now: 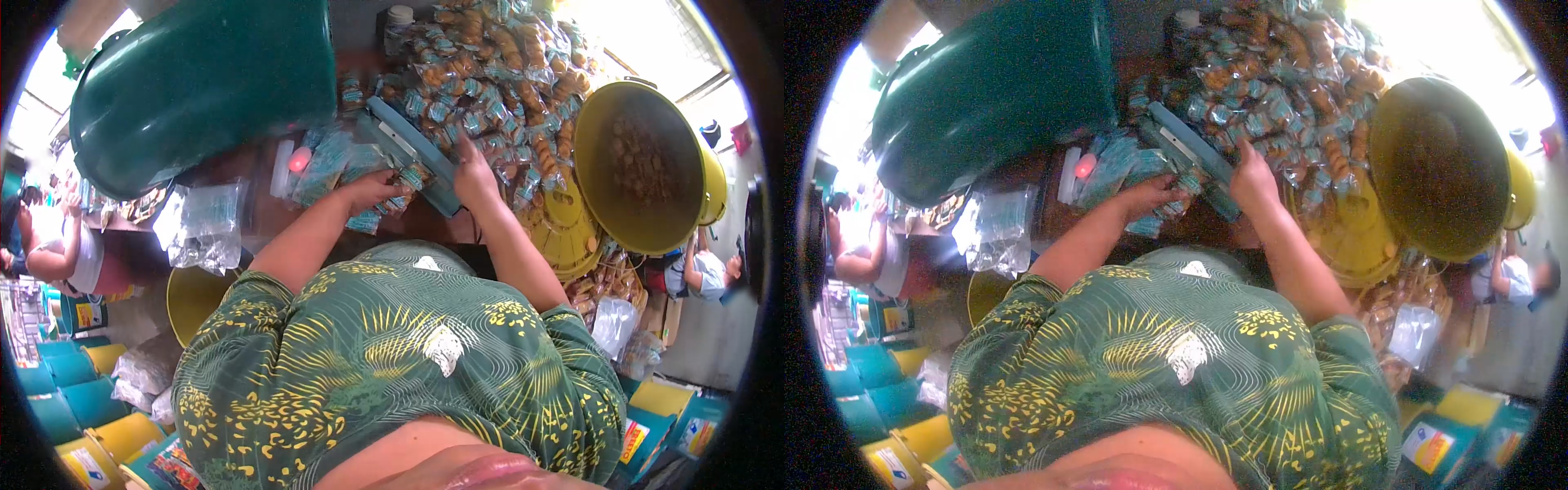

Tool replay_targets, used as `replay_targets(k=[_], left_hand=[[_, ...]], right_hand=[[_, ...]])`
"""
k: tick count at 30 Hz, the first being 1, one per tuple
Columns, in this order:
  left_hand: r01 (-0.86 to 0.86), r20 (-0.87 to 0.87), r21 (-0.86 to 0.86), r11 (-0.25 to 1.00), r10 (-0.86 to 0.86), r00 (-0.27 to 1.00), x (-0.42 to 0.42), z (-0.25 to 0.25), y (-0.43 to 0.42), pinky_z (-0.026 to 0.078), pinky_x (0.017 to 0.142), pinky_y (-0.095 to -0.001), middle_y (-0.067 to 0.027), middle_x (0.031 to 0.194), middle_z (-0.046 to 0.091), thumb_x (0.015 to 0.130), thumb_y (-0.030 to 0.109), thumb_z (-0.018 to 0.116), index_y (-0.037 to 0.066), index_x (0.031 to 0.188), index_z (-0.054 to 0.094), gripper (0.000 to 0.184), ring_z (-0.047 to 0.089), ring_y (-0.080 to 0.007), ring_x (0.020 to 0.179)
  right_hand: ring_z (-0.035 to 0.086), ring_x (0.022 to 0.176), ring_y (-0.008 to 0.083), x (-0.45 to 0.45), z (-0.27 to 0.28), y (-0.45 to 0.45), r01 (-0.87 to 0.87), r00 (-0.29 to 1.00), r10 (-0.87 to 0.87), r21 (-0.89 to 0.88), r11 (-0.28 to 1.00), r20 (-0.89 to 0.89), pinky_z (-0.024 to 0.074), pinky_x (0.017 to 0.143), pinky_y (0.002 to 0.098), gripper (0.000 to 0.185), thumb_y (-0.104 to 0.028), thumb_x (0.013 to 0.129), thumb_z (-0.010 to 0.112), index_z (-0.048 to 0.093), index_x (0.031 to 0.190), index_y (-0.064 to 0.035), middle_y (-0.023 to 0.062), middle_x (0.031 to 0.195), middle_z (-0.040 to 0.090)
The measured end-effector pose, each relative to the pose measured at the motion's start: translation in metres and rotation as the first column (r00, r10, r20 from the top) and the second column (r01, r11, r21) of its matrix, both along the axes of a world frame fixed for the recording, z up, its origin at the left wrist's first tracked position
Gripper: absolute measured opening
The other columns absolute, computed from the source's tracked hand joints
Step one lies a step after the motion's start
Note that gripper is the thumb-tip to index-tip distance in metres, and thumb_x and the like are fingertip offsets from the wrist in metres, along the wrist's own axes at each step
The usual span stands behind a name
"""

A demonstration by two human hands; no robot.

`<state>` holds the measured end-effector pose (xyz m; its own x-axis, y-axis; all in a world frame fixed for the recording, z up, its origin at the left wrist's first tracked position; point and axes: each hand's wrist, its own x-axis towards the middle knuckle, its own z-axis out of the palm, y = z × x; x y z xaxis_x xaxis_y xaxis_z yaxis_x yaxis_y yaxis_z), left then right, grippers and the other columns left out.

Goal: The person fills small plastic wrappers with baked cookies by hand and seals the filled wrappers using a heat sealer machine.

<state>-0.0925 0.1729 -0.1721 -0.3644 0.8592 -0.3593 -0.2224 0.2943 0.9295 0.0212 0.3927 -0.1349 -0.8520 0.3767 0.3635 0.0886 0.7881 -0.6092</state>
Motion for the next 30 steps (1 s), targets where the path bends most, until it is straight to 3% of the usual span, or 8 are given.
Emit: replay_targets(k=[1,10,16,19,22,25,27,30], left_hand=[[0.016,-0.021,0.026,1.0,-0.016,1.0,0.003,0.004,0.003,0.051,0.077,-0.0366,-0.0047,0.112,0.064,0.09,0.039,0.069,0.012,0.137,0.048,0.059,0.061,-0.0168,0.095],[0.082,-0.135,0.002,0.997,-0.081,0.988,-0.005,0.009,0.019,0.052,0.077,-0.0335,-0.0055,0.111,0.064,0.096,0.035,0.061,0.002,0.129,0.053,0.047,0.063,-0.0168,0.094],[-0.026,0.135,0.036,0.999,0.021,0.991,0.002,0.015,0.026,0.05,0.076,-0.0266,-0.0056,0.107,0.064,0.095,0.035,0.061,0.003,0.127,0.056,0.045,0.063,-0.014,0.088],[0.008,0.071,0.007,1.0,-0.009,0.997,-0.009,-0.008,0.026,0.05,0.079,-0.03,-0.0064,0.107,0.065,0.094,0.037,0.063,0.004,0.125,0.056,0.046,0.062,-0.0154,0.091],[-0.049,-0.296,-0.201,0.978,-0.013,0.955,0.005,0.004,0.015,0.046,0.094,-0.0381,-0.0084,0.121,0.064,0.092,0.038,0.065,0.007,0.131,0.056,0.051,0.06,-0.0217,0.107],[0.228,-0.461,-0.265,0.937,-0.331,0.823,0.008,0.022,-0.01,0.045,0.095,-0.0378,-0.0092,0.121,0.064,0.09,0.036,0.068,0.006,0.131,0.055,0.053,0.059,-0.0215,0.107],[0.419,-0.399,-0.549,0.724,-0.667,0.63,0.022,0.078,-0.019,0.047,0.091,-0.0356,-0.0082,0.113,0.065,0.086,0.034,0.071,0.005,0.128,0.056,0.053,0.059,-0.0192,0.104],[0.569,-0.392,-0.47,0.675,-0.737,0.55,0.01,0.162,-0.019,0.046,0.095,-0.0354,-0.0101,0.116,0.064,0.084,0.033,0.074,0.005,0.13,0.056,0.056,0.059,-0.0193,0.108]], right_hand=[[0.058,0.114,0.0392,0.012,0.008,-0.002,0.039,0.999,-0.041,-0.173,0.984,-0.006,0.0457,0.098,0.0413,0.057,-0.001,0.084,0.045,0.046,0.14,-0.0126,0.022,0.126,0.059],[0.064,0.103,0.0351,0.026,0.013,0.006,0.018,1.0,-0.014,-0.24,0.971,0.017,0.048,0.088,0.041,0.046,0.001,0.081,0.042,0.061,0.121,-0.0107,0.0177,0.106,0.067],[0.064,0.101,0.036,0.025,0.006,0.002,0.004,1.0,-0.005,-0.17,0.985,-0.002,0.0498,0.085,0.0416,0.04,-0.002,0.081,0.047,0.063,0.116,-0.0112,0.0172,0.106,0.067],[0.063,0.105,0.0354,0.014,-0.006,0.003,0.016,0.998,-0.006,-0.18,0.984,0.06,0.0499,0.087,0.0428,0.038,-0.004,0.081,0.049,0.064,0.116,-0.0108,0.0169,0.11,0.067],[0.062,0.106,0.0374,-0.004,-0.021,0.001,-0.061,0.995,0.067,-0.089,0.994,0.069,0.0494,0.091,0.0438,0.037,-0.003,0.082,0.05,0.062,0.116,-0.0078,0.018,0.115,0.064],[0.059,0.11,0.0365,0.005,0.003,-0.018,-0.169,0.982,0.157,-0.117,0.979,-0.106,0.0496,0.093,0.0415,0.03,-0.014,0.09,0.056,0.06,0.118,-0.0063,0.0183,0.118,0.06],[0.063,0.103,0.0321,0.032,0.037,-0.025,-0.152,0.983,0.134,-0.141,0.978,-0.129,0.0513,0.088,0.0399,0.028,-0.019,0.092,0.058,0.06,0.117,-0.0059,0.0166,0.115,0.061],[0.063,0.104,0.0312,0.062,0.041,0.003,-0.063,0.997,0.061,-0.038,0.997,-0.037,0.0514,0.09,0.037,0.037,-0.025,0.09,0.064,0.06,0.12,-0.0041,0.0181,0.12,0.058]])
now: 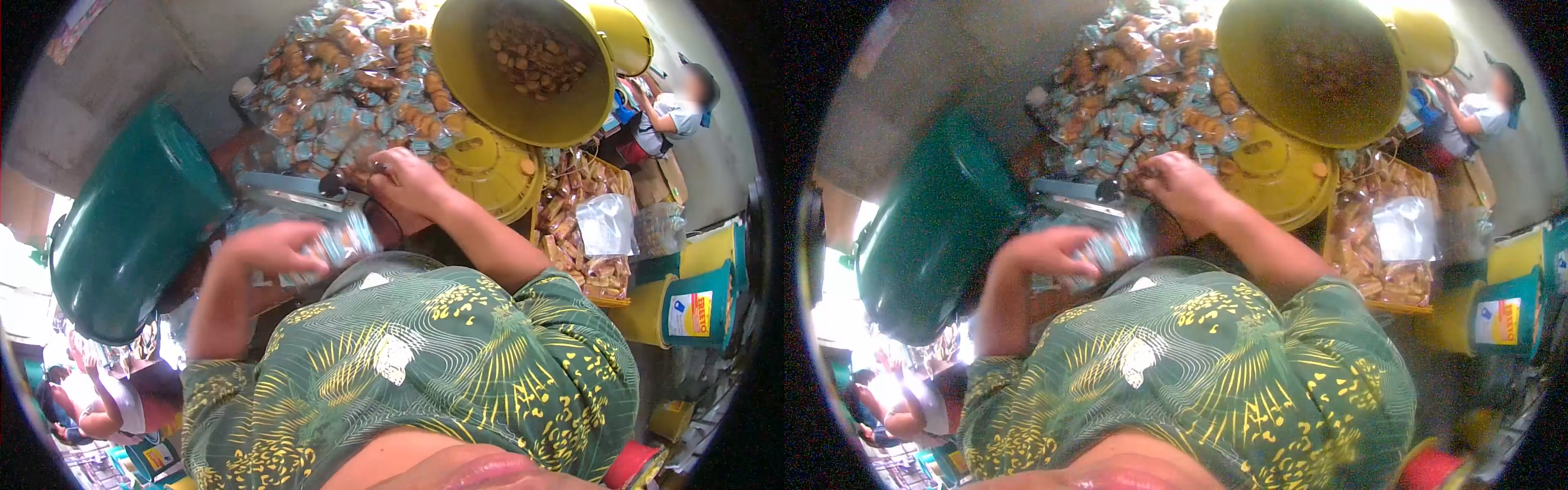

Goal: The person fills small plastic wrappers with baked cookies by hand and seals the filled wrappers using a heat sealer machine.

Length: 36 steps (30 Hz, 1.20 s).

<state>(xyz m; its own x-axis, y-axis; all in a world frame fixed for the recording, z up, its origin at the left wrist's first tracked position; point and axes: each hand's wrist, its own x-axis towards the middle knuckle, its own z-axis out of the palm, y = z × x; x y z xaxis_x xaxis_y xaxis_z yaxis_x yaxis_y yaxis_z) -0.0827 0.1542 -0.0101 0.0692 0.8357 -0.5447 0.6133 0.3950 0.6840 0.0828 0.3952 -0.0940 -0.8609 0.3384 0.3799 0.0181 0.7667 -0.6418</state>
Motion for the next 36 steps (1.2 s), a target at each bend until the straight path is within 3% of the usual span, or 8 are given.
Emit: replay_targets(k=[2,3,8,15,18,20,25,36], left_hand=[[-0.123,-0.032,0.509,0.852,0.162,0.986,-0.035,0.029,0.004,0.047,0.094,-0.0364,-0.0063,0.123,0.061,0.088,0.03,0.071,0.006,0.132,0.053,0.053,0.057,-0.0164,0.108],[-0.558,0.463,0.577,0.597,0.324,0.825,-0.015,0.063,0.013,0.047,0.094,-0.0358,-0.009,0.121,0.062,0.088,0.021,0.069,0.006,0.13,0.057,0.046,0.058,-0.017,0.108],[-0.734,0.666,0.676,0.062,0.376,0.645,-0.063,0.09,0.001,0.047,0.092,-0.0314,-0.0061,0.125,0.059,0.096,0.033,0.06,0.008,0.135,0.05,0.046,0.061,-0.0175,0.105],[-0.937,0.723,0.349,0.001,0.636,0.269,-0.08,-0.045,-0.085,0.048,0.084,-0.0289,-0.0015,0.117,0.061,0.098,0.033,0.057,0.011,0.134,0.051,0.042,0.06,-0.0128,0.101],[-0.949,0.723,0.301,-0.093,0.672,0.163,-0.068,-0.069,-0.13,0.047,0.081,-0.027,-0.0002,0.115,0.061,0.099,0.032,0.057,0.013,0.132,0.052,0.038,0.06,-0.0109,0.097],[-0.934,0.715,0.321,-0.158,0.687,0.129,-0.055,-0.069,-0.155,0.047,0.079,-0.0263,0.0004,0.114,0.062,0.099,0.031,0.057,0.014,0.131,0.053,0.037,0.06,-0.01,0.093],[-0.879,0.644,0.414,-0.238,0.758,0.098,-0.012,-0.061,-0.211,0.047,0.078,-0.0244,0.0014,0.112,0.062,0.099,0.03,0.056,0.014,0.129,0.053,0.034,0.06,-0.008,0.091],[-0.899,0.624,0.277,-0.339,0.775,-0.1,0.035,-0.113,-0.27,0.047,0.079,-0.026,-0.0014,0.116,0.061,0.096,0.04,0.061,0.012,0.135,0.05,0.049,0.06,-0.0113,0.097]], right_hand=[[0.053,0.12,0.0372,0.021,-0.02,0.039,0.17,0.954,-0.166,0.008,0.985,0.251,0.0426,0.104,0.0429,0.046,-0.032,0.087,0.067,0.06,0.124,-0.0055,0.0208,0.127,0.056],[0.052,0.121,0.038,0.035,-0.032,0.06,0.201,0.92,-0.21,0.062,0.978,0.33,0.0409,0.105,0.0445,0.053,-0.032,0.087,0.067,0.055,0.13,-0.0049,0.0213,0.13,0.055],[0.05,0.119,0.038,0.114,-0.088,0.122,0.62,0.672,-0.716,0.385,0.684,0.189,0.041,0.102,0.0466,0.047,-0.024,0.082,0.069,0.059,0.126,-0.0107,0.0194,0.124,0.057],[0.051,0.12,0.038,0.121,-0.065,0.11,0.415,0.777,-0.484,0.251,0.874,0.401,0.0427,0.103,0.0473,0.059,-0.035,0.082,0.071,0.053,0.135,-0.0173,0.0155,0.129,0.054],[0.051,0.122,0.0368,0.093,-0.029,0.109,0.475,0.854,-0.518,0.327,0.817,0.054,0.0419,0.104,0.0461,0.062,-0.038,0.082,0.071,0.052,0.136,-0.0159,0.0175,0.13,0.056],[0.046,0.13,0.0389,0.068,0.015,0.15,0.61,0.769,-0.601,0.032,0.792,0.218,0.0386,0.107,0.0469,0.061,-0.045,0.087,0.067,0.051,0.137,-0.0145,0.022,0.143,0.046],[0.046,0.129,0.0381,0.029,0.101,0.248,0.802,0.564,-0.823,0.278,0.529,-0.061,0.0364,0.108,0.0478,0.068,-0.05,0.086,0.065,0.049,0.138,-0.01,0.0231,0.143,0.045],[0.052,0.123,0.0367,-0.002,0.021,0.324,0.694,0.69,-0.7,0.108,0.712,0.184,0.0393,0.104,0.0447,0.065,-0.05,0.088,0.064,0.051,0.136,-0.0071,0.0228,0.135,0.052]])
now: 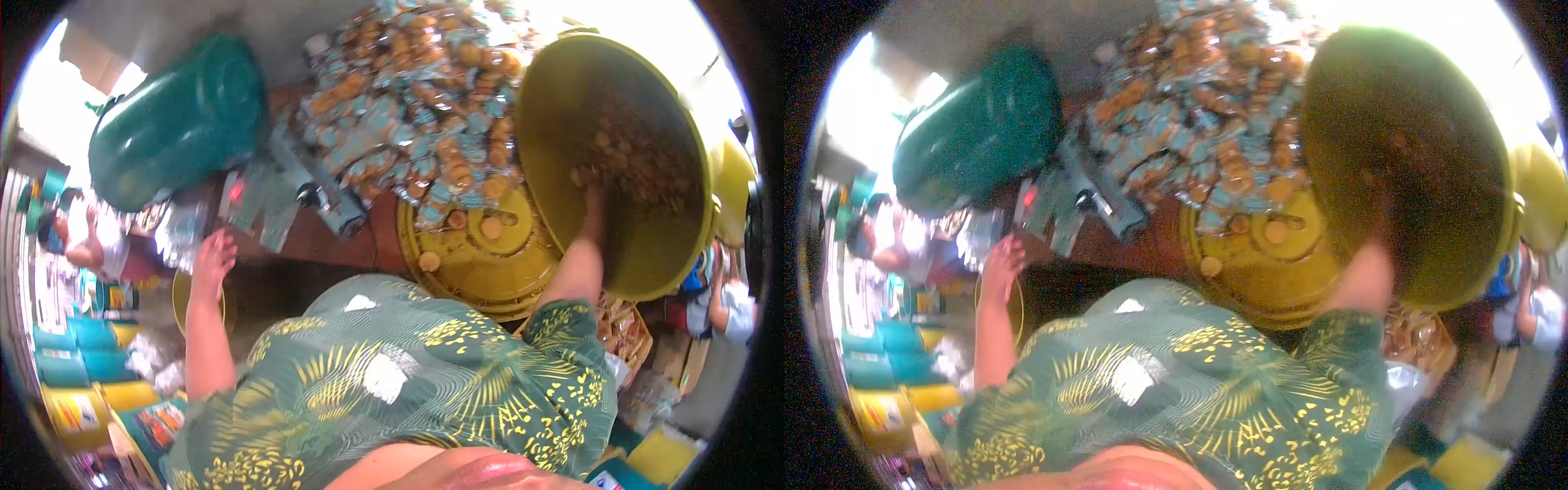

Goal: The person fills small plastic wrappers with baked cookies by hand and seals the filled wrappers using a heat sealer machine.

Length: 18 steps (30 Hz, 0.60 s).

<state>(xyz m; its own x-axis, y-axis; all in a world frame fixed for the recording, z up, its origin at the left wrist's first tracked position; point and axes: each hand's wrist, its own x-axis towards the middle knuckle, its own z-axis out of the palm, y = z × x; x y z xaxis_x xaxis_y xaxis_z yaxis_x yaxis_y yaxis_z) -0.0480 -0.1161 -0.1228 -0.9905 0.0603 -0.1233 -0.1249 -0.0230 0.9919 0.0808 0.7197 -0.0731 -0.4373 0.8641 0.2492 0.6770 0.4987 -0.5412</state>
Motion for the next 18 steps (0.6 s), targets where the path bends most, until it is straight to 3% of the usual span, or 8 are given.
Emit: replay_targets(k=[2,5,9,10,11,13,16,18], left_hand=[[-0.031,0.031,0.068,0.997,0.029,0.999,-0.017,-0.008,0.001,0.048,0.08,-0.0287,-0.0017,0.113,0.062,0.094,0.04,0.062,0.012,0.132,0.054,0.047,0.061,-0.0128,0.095],[-0.16,0.066,0.033,0.987,0.158,0.985,-0.053,-0.021,0.014,0.048,0.078,-0.0311,-0.0009,0.109,0.064,0.095,0.032,0.059,0.012,0.127,0.057,0.037,0.061,-0.0147,0.094],[-0.159,0.077,-0.24,0.958,0.182,0.98,-0.085,-0.008,0.058,0.049,0.081,-0.036,-0.0038,0.115,0.065,0.095,0.035,0.057,0.012,0.123,0.061,0.036,0.062,-0.0201,0.098],[-0.125,0.068,-0.393,0.911,0.165,0.984,-0.104,-0.019,0.065,0.05,0.083,-0.0377,-0.0059,0.117,0.064,0.094,0.038,0.058,0.012,0.124,0.061,0.04,0.062,-0.0231,0.101],[-0.093,0.048,-0.528,0.844,0.139,0.989,-0.125,-0.035,0.072,0.05,0.085,-0.0393,-0.0079,0.119,0.064,0.093,0.041,0.058,0.011,0.126,0.06,0.044,0.062,-0.026,0.104],[-0.011,-0.091,-0.713,0.702,-0.078,0.993,-0.172,-0.077,0.076,0.048,0.095,-0.044,-0.0154,0.126,0.061,0.087,0.052,0.061,0.012,0.126,0.06,0.056,0.058,-0.0357,0.116],[-0.313,-0.291,-0.818,0.482,0.123,0.949,-0.222,-0.13,0.087,0.045,0.099,-0.0439,-0.0165,0.128,0.059,0.083,0.057,0.064,0.01,0.126,0.06,0.064,0.054,-0.0357,0.12],[-0.408,-0.433,-0.88,0.242,-0.059,0.9,-0.219,-0.126,0.085,0.043,0.101,-0.0458,-0.0173,0.126,0.059,0.083,0.057,0.063,0.006,0.124,0.06,0.066,0.054,-0.0337,0.12]], right_hand=[[0.053,0.122,0.0365,-0.002,-0.027,0.003,-0.091,0.992,0.088,-0.031,0.995,-0.095,0.0399,0.103,0.0441,0.065,-0.05,0.088,0.063,0.051,0.135,-0.0066,0.0228,0.134,0.053],[0.054,0.12,0.0361,0.003,-0.072,0.012,-0.258,0.929,0.223,-0.081,0.963,-0.296,0.0407,0.102,0.0433,0.065,-0.05,0.089,0.063,0.051,0.135,-0.0058,0.0227,0.132,0.055],[0.059,0.111,0.0331,0.048,-0.008,-0.153,-0.15,0.988,0.15,-0.002,0.989,0.043,0.0452,0.095,0.0414,0.047,-0.033,0.091,0.067,0.055,0.127,-0.0049,0.0228,0.122,0.059],[0.06,0.109,0.033,0.054,-0.022,-0.153,-0.181,0.983,0.181,0.01,0.983,0.02,0.0462,0.094,0.0413,0.045,-0.029,0.09,0.068,0.056,0.125,-0.0047,0.023,0.118,0.061],[0.06,0.106,0.0335,0.061,-0.033,-0.159,-0.231,0.973,0.231,0.128,0.964,0.018,0.0469,0.092,0.0414,0.044,-0.029,0.09,0.068,0.056,0.124,-0.0044,0.0225,0.117,0.06],[0.061,0.101,0.0345,0.076,-0.059,-0.181,-0.3,0.951,0.307,0.357,0.885,0.038,0.0485,0.09,0.0415,0.043,-0.028,0.089,0.069,0.056,0.122,-0.0038,0.0215,0.114,0.06],[0.059,0.101,0.0336,0.091,-0.084,-0.206,-0.308,0.924,0.365,0.345,0.887,-0.113,0.0489,0.089,0.0405,0.043,-0.022,0.084,0.074,0.057,0.118,-0.003,0.018,0.114,0.058],[0.058,0.101,0.0308,0.095,-0.092,-0.243,-0.328,0.92,0.362,0.212,0.921,-0.147,0.0507,0.087,0.0376,0.044,-0.016,0.079,0.079,0.057,0.115,-0.0032,0.0152,0.115,0.055]])
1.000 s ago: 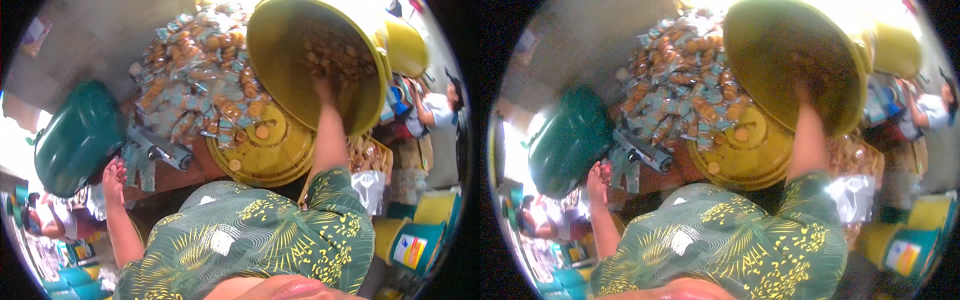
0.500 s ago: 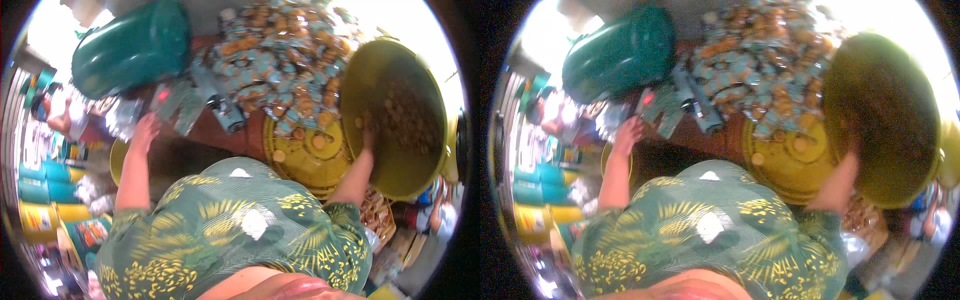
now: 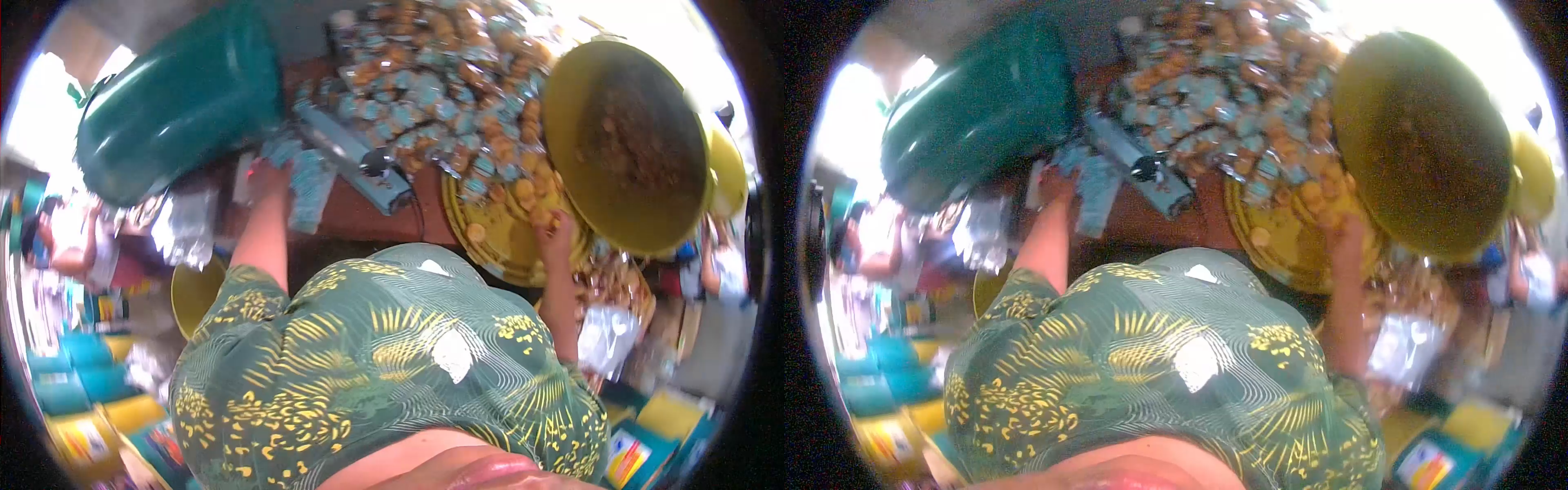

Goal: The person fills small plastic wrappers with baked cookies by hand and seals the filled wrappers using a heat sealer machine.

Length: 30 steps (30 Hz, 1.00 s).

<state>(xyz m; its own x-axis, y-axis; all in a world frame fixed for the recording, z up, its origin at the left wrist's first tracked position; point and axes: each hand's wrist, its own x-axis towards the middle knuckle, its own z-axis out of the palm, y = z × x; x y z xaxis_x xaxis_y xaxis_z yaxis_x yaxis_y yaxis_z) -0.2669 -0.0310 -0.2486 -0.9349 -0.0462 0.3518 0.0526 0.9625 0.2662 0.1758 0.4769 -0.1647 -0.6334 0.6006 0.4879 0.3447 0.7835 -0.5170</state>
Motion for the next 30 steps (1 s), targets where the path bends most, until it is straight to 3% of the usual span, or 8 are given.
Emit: replay_targets(k=[2,4,9,16,19,23,28,30], left_hand=[[0.158,0.173,0.12,0.98,-0.177,0.969,-0.006,0.011,-0.008,0.044,0.099,-0.0454,-0.0172,0.128,0.057,0.081,0.056,0.065,0.004,0.121,0.06,0.066,0.054,-0.0328,0.119],[0.282,0.16,0.228,0.932,-0.322,0.933,-0.029,-0.014,-0.015,0.045,0.092,-0.0418,-0.0139,0.116,0.06,0.081,0.045,0.067,0.005,0.112,0.06,0.051,0.056,-0.0295,0.107],[0.5,-0.26,0.579,0.644,-0.436,0.862,-0.05,-0.022,-0.023,0.047,0.076,-0.0333,-0.0057,0.087,0.065,0.082,0.02,0.071,0.009,0.093,0.06,0.02,0.062,-0.0211,0.079],[0.089,0.016,0.977,0.195,-0.48,0.877,-0.002,0.077,-0.013,0.047,0.076,-0.0309,-0.0052,0.097,0.064,0.086,0.018,0.068,0.011,0.129,0.055,0.045,0.058,-0.0155,0.083],[0.304,-0.058,0.904,0.301,-0.616,0.785,0.039,0.115,-0.007,0.049,0.084,-0.032,-0.0075,0.108,0.063,0.087,0.017,0.067,0.015,0.142,0.044,0.06,0.061,-0.0167,0.094],[0.701,-0.158,0.635,0.325,-0.834,0.529,0.094,0.169,-0.001,0.048,0.093,-0.0329,-0.0097,0.115,0.064,0.086,0.012,0.066,0.018,0.153,0.027,0.077,0.06,-0.0184,0.107],[0.484,0.11,0.875,0.016,-0.98,-0.166,0.159,0.217,-0.002,0.047,0.095,-0.0327,-0.0106,0.128,0.059,0.085,0.009,0.07,0.009,0.154,0.021,0.085,0.061,-0.0186,0.108],[0.326,0.169,0.941,0.087,-0.958,-0.231,0.172,0.218,0.0,0.048,0.093,-0.0307,-0.0094,0.118,0.064,0.088,0.011,0.069,0.006,0.145,0.036,0.067,0.062,-0.0169,0.104]], right_hand=[[0.058,0.101,0.0284,0.001,0.011,-0.034,0.039,0.997,-0.053,0.212,0.977,0.057,0.0532,0.084,0.0351,0.046,-0.014,0.075,0.081,0.056,0.112,-0.0035,0.0147,0.113,0.055],[0.057,0.098,0.0299,0.002,0.016,-0.05,0.041,0.997,-0.048,-0.129,0.991,-0.054,0.0521,0.083,0.0369,0.044,-0.014,0.073,0.082,0.056,0.108,-0.0037,0.0152,0.108,0.055],[0.056,0.094,0.0347,0.019,0.005,-0.081,0.183,0.98,-0.186,0.047,0.982,0.069,0.0477,0.086,0.0415,0.043,-0.015,0.07,0.082,0.055,0.101,-0.0034,0.0169,0.097,0.055],[0.055,0.101,0.0379,0.029,-0.005,-0.093,0.265,0.955,-0.266,0.029,0.964,0.13,0.0477,0.09,0.0419,0.049,-0.017,0.071,0.08,0.055,0.11,-0.0033,0.0191,0.109,0.055],[0.054,0.108,0.0391,0.021,0.024,-0.102,0.28,0.934,-0.328,0.279,0.918,0.14,0.0471,0.094,0.0414,0.05,-0.015,0.071,0.079,0.056,0.114,-0.0033,0.0205,0.116,0.055],[0.053,0.112,0.039,0.003,0.035,-0.092,0.133,0.973,-0.177,0.265,0.955,0.151,0.0464,0.096,0.0428,0.044,-0.015,0.075,0.076,0.058,0.114,-0.0046,0.0207,0.118,0.054],[0.055,0.108,0.0372,-0.016,0.03,-0.074,0.147,0.937,-0.146,0.023,0.989,0.318,0.0475,0.093,0.0413,0.039,-0.013,0.076,0.074,0.058,0.111,-0.0042,0.0174,0.114,0.054],[0.056,0.103,0.0379,-0.022,0.034,-0.079,0.217,0.912,-0.205,0.006,0.976,0.355,0.0479,0.089,0.0427,0.033,-0.015,0.078,0.073,0.057,0.105,-0.0036,0.0171,0.109,0.054]])
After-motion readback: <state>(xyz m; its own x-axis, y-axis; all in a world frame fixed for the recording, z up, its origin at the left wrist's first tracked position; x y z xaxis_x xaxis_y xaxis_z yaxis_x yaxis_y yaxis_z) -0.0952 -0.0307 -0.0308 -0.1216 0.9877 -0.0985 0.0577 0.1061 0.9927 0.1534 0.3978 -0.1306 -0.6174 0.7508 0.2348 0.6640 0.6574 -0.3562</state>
